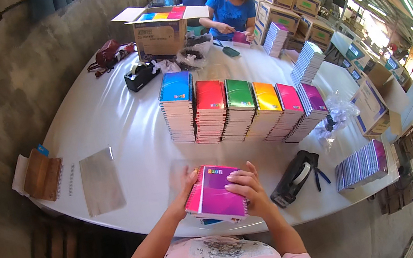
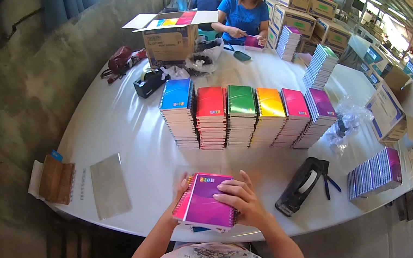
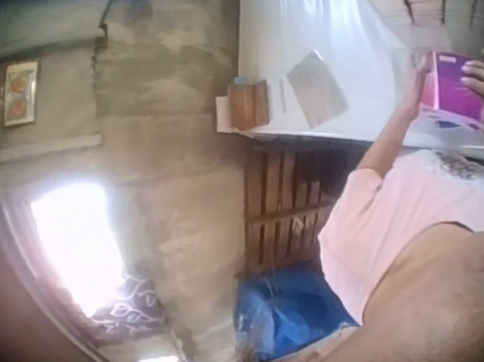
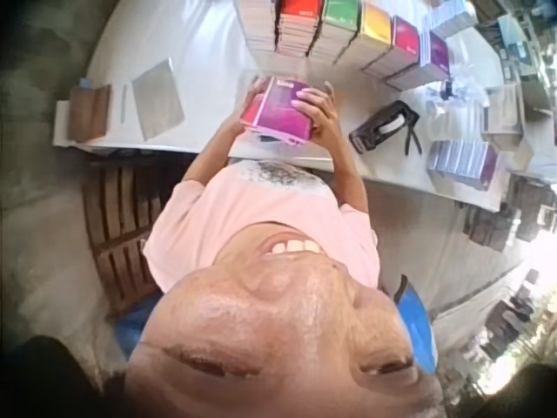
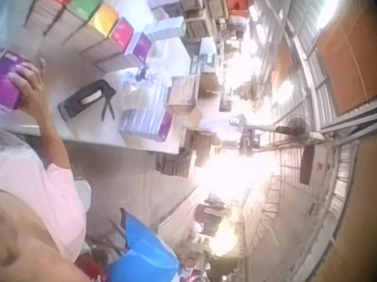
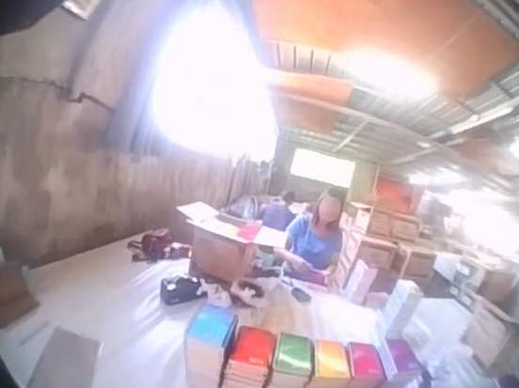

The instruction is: The person collects various colored spiral notebooks from stacks, places them inside a clear plastic bag, and seals the bag using tape from a dispenser.

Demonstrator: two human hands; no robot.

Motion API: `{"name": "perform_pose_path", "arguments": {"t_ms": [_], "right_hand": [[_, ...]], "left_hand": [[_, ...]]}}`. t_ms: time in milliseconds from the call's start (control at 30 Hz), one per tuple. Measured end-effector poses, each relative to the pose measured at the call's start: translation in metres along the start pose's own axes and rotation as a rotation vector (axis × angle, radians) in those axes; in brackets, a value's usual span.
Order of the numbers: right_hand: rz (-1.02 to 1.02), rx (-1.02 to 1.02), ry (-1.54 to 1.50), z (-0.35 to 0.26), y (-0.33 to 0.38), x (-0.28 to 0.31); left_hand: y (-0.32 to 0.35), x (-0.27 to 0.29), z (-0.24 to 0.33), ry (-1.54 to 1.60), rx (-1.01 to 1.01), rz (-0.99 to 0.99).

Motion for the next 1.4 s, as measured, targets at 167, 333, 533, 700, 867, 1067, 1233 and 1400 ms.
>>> {"name": "perform_pose_path", "arguments": {"t_ms": [167,333,533,700,867,1067,1233,1400], "right_hand": [[0.111,-0.282,-0.185,0.025,0.040,-0.019],[0.084,-0.850,-0.874,0.043,0.088,-0.077],[0.031,-0.925,-0.831,0.053,0.131,-0.115],[0.052,-0.808,-0.761,0.063,0.116,-0.115],[0.092,-0.934,-0.732,0.061,0.107,-0.125],[0.160,-0.854,-0.591,0.052,0.100,-0.102],[0.045,-0.780,-0.522,0.057,0.127,-0.122],[0.020,-0.888,-0.372,0.060,0.135,-0.130]], "left_hand": [[-0.002,0.002,0.012,-0.503,-0.931,0.311],[-0.011,0.006,-0.042,-0.236,-0.500,-0.400],[-0.036,0.053,-0.109,-0.264,-0.355,-0.288],[-0.050,0.041,-0.112,-0.294,-0.359,-0.178],[-0.043,0.036,-0.115,-0.168,-0.410,-0.060],[-0.041,0.020,-0.101,-0.296,-0.511,-0.110],[-0.036,0.032,-0.115,-0.272,-0.628,-0.041],[-0.039,0.042,-0.134,-0.476,-0.395,0.026]]}}
Point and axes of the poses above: each hand's wrist, its own y-axis away from the middle knuckle, its own x-axis out of the back of the hand, z = x × y, the point moved 4 cm from there along -y, towards the middle knuckle, and after that the axes turned 11 degrees about y, right-handed, at the moved point
